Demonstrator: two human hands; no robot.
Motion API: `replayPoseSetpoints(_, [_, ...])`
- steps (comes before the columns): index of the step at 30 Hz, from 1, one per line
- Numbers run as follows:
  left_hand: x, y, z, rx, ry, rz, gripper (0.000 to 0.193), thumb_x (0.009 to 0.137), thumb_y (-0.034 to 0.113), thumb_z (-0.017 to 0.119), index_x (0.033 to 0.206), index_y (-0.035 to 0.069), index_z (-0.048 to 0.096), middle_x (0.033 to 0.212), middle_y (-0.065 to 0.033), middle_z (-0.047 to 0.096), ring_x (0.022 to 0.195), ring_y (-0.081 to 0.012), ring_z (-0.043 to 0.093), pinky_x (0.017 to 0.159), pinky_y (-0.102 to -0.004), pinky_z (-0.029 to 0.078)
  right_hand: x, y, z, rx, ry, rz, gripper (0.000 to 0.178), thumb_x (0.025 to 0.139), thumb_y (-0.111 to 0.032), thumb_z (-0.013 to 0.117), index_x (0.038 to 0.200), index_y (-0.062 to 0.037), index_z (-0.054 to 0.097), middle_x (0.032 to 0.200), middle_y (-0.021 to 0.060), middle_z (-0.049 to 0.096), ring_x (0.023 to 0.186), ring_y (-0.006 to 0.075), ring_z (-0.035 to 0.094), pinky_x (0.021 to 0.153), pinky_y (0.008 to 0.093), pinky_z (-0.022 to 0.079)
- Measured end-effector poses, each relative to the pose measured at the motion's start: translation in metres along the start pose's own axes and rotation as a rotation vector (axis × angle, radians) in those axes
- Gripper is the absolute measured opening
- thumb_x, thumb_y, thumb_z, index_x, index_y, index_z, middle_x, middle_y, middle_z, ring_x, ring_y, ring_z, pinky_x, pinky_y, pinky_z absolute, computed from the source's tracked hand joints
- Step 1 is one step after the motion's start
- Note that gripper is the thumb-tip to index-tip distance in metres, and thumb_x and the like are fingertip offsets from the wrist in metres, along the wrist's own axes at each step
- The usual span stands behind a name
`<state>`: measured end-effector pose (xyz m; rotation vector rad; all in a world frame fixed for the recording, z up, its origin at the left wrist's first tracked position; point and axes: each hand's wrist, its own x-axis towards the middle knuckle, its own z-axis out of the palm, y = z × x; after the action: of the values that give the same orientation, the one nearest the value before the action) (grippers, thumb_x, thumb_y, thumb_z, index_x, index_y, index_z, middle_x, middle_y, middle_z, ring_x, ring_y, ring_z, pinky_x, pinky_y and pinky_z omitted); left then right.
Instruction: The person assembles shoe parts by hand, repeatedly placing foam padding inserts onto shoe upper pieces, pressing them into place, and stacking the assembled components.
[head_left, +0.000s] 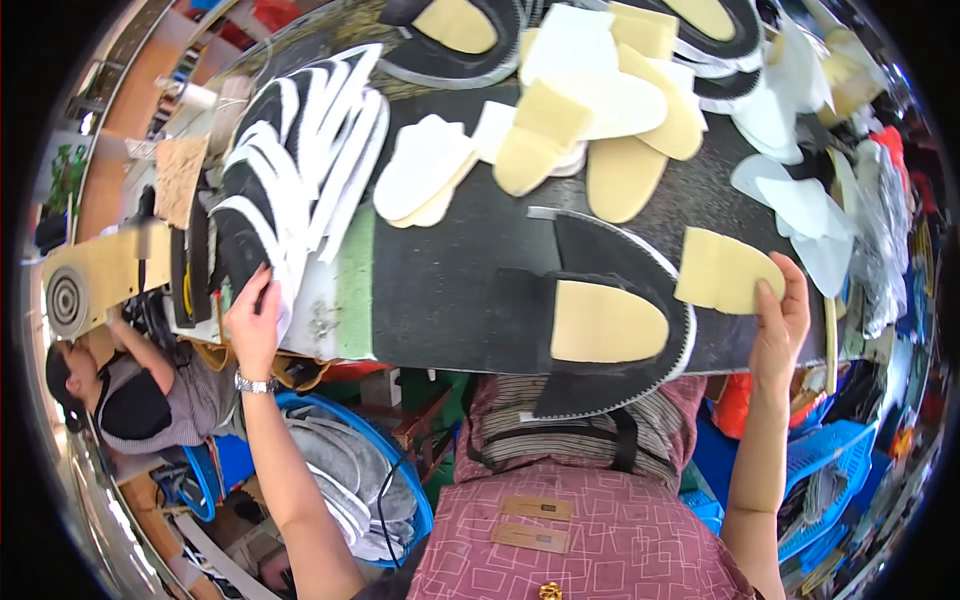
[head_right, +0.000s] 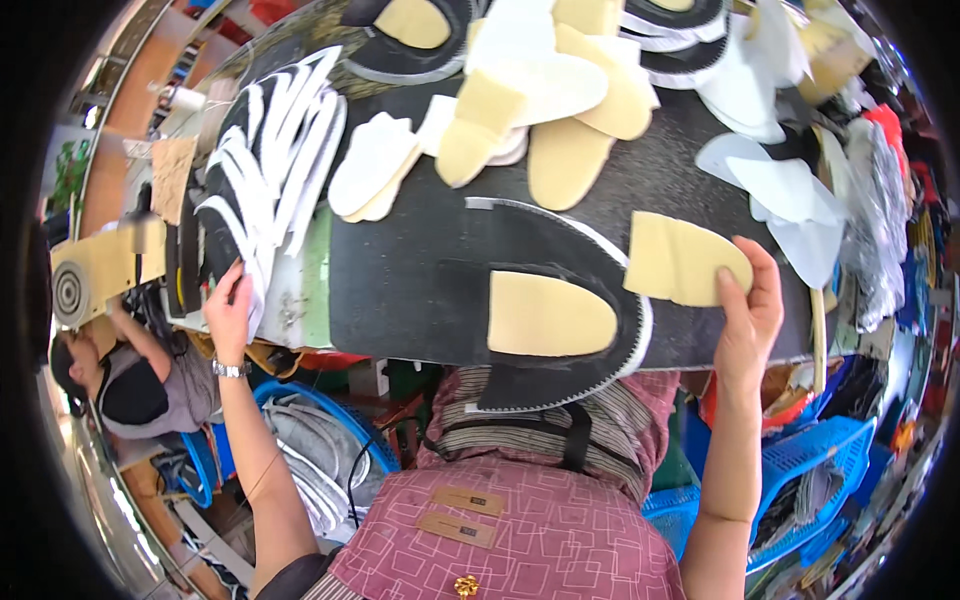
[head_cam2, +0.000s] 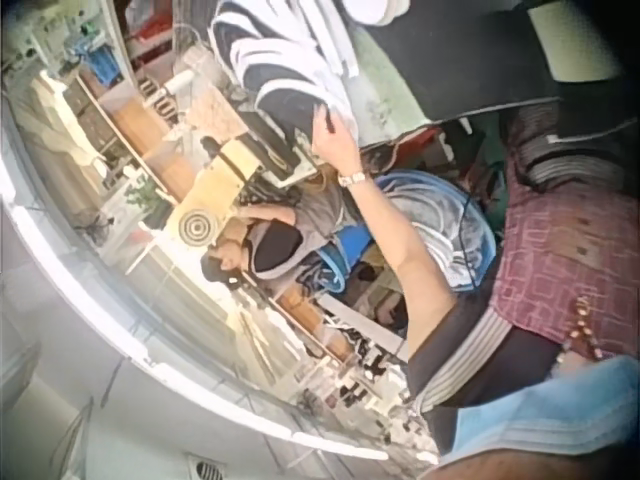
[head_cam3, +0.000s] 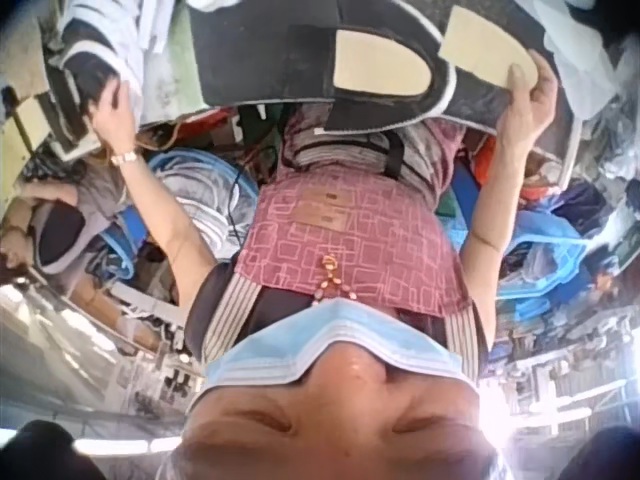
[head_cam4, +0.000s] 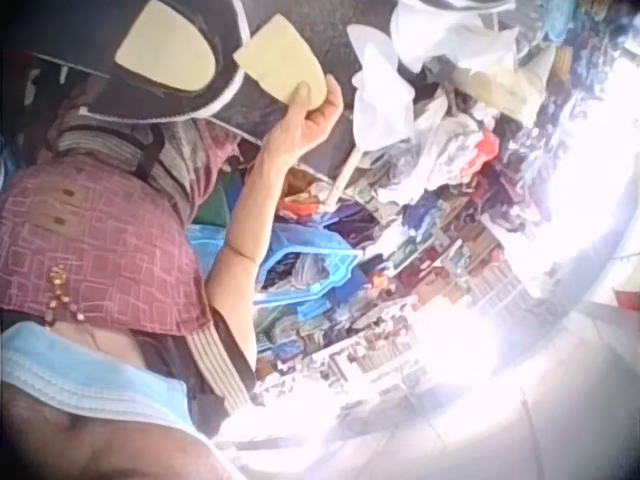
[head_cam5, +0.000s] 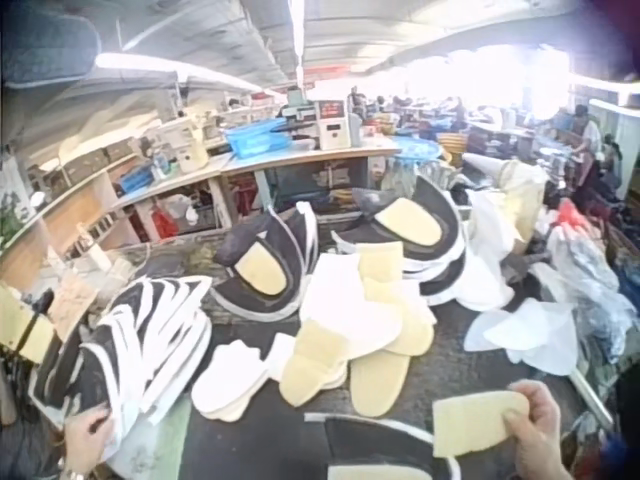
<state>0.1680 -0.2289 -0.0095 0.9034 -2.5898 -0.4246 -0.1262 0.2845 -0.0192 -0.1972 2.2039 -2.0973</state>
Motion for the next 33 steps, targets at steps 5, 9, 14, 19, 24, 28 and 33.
replayPoseSetpoints(5, [0.005,0.012,-0.016,-0.001,0.563,-0.037,0.016,0.091,0.011,0.057,0.099,-0.003,0.06,0.081,-0.0061,0.062,0.073,-0.0141,0.057,0.073,-0.0271,0.047,0.002,-0.003,0.005,-0.012,0.027,0.033,0.029,0.089,-0.007,0.058,0.117,0.0009,0.053,0.104,0.0051,0.06,0.096,0.0099,0.056,0.086,0.0227,0.042])
replayPoseSetpoints(9, [-0.05,0.184,-0.028,0.391,0.758,0.246,0.018,0.088,0.008,0.056,0.1,-0.003,0.062,0.081,-0.0096,0.065,0.064,-0.0176,0.059,0.056,-0.0276,0.048,0.002,0.001,-0.012,-0.142,0.045,-0.012,0.02,0.091,-0.011,0.058,0.107,-0.0013,0.052,0.099,0.0042,0.06,0.088,0.0098,0.059,0.073,0.0245,0.048])
replayPoseSetpoints(14, [-0.076,0.312,0.071,-0.197,-0.055,1.198,0.026,0.077,0.012,0.06,0.092,-0.009,0.059,0.081,-0.0239,0.064,0.054,-0.0175,0.056,0.047,-0.0235,0.046,-0.005,-0.045,0.009,0.555,-0.024,-0.142,0.026,0.096,-0.015,0.045,0.119,-0.0014,0.045,0.116,0.0137,0.058,0.101,0.0215,0.061,0.079,0.0346,0.054])
replayPoseSetpoints(19, [-0.082,0.329,0.097,-0.126,-0.179,0.9,0.031,0.07,0.016,0.068,0.094,-0.002,0.059,0.09,-0.0106,0.061,0.072,-0.0212,0.056,0.053,-0.0261,0.046,-0.037,-0.04,0.049,0.9,-0.191,0.355,0.037,0.094,-0.021,0.049,0.128,-0.0065,0.043,0.134,0.0087,0.048,0.123,0.0245,0.047,0.101,0.0489,0.04])
replayPoseSetpoints(24, [-0.072,0.312,0.101,0.03,-0.206,0.575,0.036,0.066,0.009,0.068,0.098,-0.002,0.057,0.101,-0.013,0.056,0.086,-0.0271,0.059,0.062,-0.0324,0.054,-0.05,-0.017,0.065,0.799,-0.037,0.388,0.031,0.096,-0.015,0.046,0.124,-0.0032,0.042,0.127,0.0118,0.051,0.121,0.0232,0.048,0.103,0.045,0.038])
replayPoseSetpoints(28, [-0.073,0.31,0.105,0.199,-0.187,0.645,0.023,0.064,0.006,0.066,0.083,-0.004,0.058,0.1,-0.0158,0.058,0.08,-0.0242,0.062,0.054,-0.0263,0.055,-0.053,-0.015,0.068,0.728,-0.062,0.367,0.02,0.094,-0.013,0.051,0.11,-0.0068,0.042,0.115,0.0072,0.053,0.11,0.0154,0.052,0.096,0.0333,0.04])
replayPoseSetpoints(33, [-0.064,0.313,0.097,0.257,-0.375,0.66,0.009,0.065,0.004,0.062,0.069,-0.002,0.057,0.09,-0.0161,0.061,0.077,-0.0227,0.063,0.054,-0.0281,0.054,-0.057,-0.013,0.067,0.599,-0.121,0.367,0.021,0.094,-0.013,0.052,0.111,-0.0074,0.04,0.106,0.0032,0.054,0.099,0.009,0.052,0.089,0.0258,0.041])
